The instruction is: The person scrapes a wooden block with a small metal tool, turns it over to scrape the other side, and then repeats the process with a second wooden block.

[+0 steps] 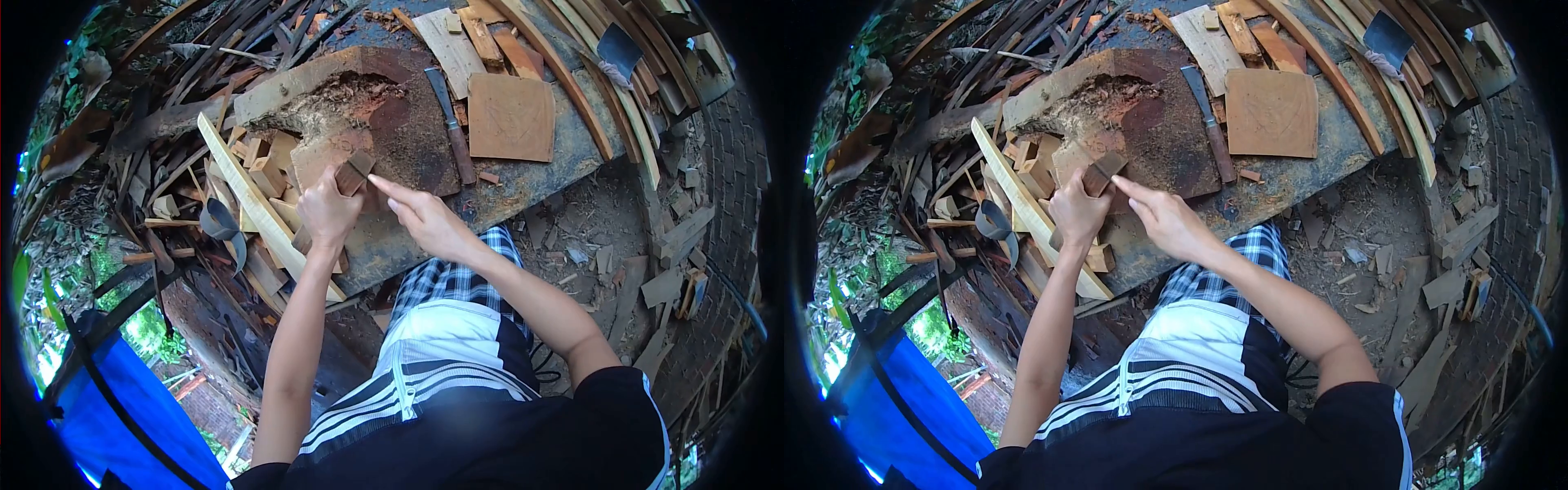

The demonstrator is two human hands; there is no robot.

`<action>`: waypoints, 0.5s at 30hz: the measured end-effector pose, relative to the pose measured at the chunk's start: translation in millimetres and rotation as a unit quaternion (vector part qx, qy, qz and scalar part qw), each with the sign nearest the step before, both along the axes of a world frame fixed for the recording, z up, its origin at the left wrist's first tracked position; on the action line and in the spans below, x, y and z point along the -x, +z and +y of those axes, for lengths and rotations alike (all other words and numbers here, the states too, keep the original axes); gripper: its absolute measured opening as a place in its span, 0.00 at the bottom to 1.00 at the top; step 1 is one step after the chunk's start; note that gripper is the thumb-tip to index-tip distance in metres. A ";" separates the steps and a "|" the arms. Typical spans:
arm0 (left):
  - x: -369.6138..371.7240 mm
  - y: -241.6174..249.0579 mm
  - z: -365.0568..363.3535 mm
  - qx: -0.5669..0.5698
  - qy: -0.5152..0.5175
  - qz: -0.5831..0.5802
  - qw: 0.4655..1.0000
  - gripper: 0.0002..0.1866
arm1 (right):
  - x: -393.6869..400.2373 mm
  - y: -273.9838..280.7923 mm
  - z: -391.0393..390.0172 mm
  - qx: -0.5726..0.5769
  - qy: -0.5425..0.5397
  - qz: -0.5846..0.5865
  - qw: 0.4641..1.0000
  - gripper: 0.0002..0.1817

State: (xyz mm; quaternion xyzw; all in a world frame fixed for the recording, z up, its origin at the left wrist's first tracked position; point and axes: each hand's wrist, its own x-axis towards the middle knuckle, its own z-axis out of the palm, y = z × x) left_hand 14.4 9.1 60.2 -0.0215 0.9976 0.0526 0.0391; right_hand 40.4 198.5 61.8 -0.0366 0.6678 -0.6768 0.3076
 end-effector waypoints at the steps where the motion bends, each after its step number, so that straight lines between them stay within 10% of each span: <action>1: 1.8 0.6 1.0 -0.004 0.006 0.006 1.000 0.22 | 5.2 -16.5 -6.8 -0.027 0.000 0.005 1.000 0.25; 15: 2.5 -1.4 1.4 -0.022 -0.012 0.068 0.997 0.20 | 6.7 -43.9 -22.3 -0.013 -0.054 0.037 0.998 0.24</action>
